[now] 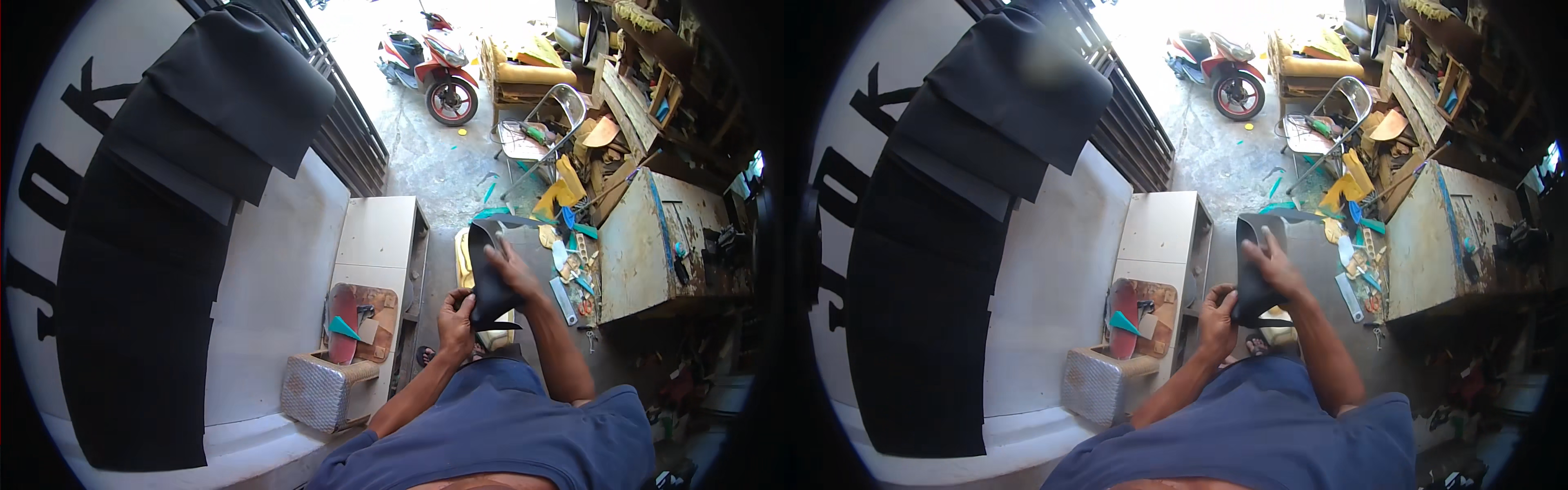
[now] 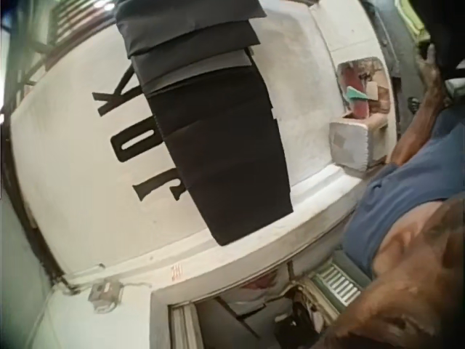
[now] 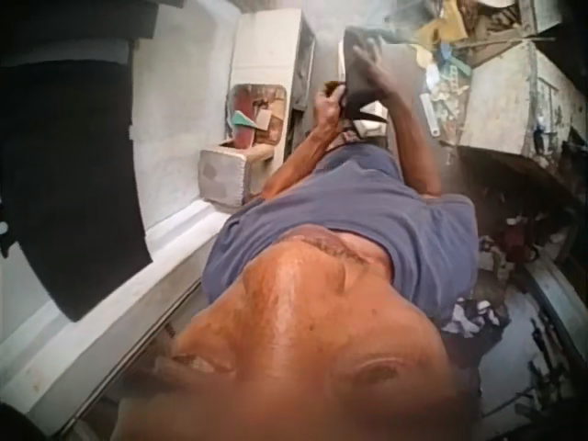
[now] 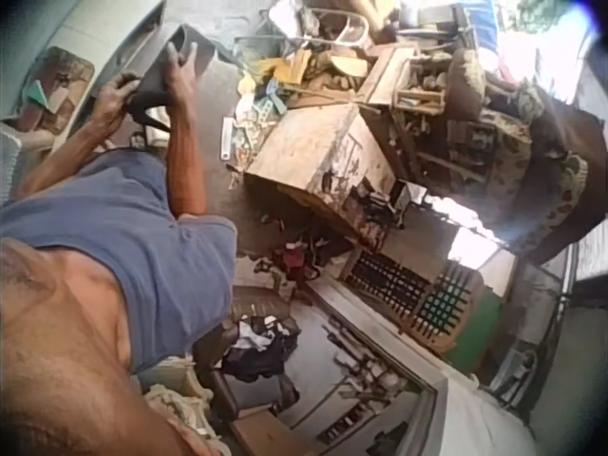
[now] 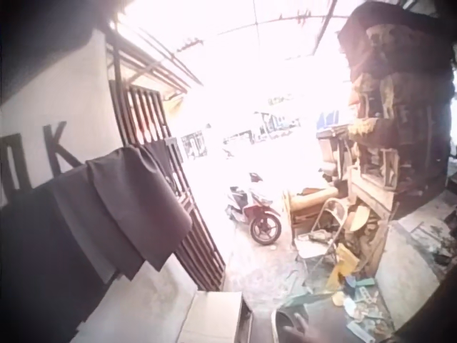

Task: The person measures and cuts a piece of black vinyl fabric using shears, then wraps it around a foam motorcycle seat and smooths it by hand.

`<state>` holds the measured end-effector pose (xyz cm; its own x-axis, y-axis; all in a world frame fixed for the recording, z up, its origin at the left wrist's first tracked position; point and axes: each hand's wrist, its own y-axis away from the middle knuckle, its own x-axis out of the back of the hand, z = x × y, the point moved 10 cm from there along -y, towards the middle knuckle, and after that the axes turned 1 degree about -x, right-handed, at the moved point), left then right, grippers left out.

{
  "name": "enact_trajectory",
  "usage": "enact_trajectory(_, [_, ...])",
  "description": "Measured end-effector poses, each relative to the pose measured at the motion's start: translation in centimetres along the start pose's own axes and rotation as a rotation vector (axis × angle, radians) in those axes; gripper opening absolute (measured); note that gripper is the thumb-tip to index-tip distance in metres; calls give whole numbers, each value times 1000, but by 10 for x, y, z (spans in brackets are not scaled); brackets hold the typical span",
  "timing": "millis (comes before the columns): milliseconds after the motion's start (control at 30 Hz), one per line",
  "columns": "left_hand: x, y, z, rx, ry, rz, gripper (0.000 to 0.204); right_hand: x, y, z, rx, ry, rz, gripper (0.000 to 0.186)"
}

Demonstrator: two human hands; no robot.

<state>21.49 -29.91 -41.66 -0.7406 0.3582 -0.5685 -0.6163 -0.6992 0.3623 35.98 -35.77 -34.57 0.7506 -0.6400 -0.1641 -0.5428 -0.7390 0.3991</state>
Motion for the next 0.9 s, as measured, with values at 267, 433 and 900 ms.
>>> enact_trajectory(267, [-20, 17, 35, -380, -629, 200, 13, -29, 85, 67, -393, -535, -180, 55])
enact_trajectory(433, [-5, 38, 47, -484, -708, 300, 12, -41, 71, 79, -449, -238, -220, 54])
enact_trajectory(900, [347, 34, -79, 265, 468, 847, 18, -108, 104, 69, -314, 685, -777, 38])
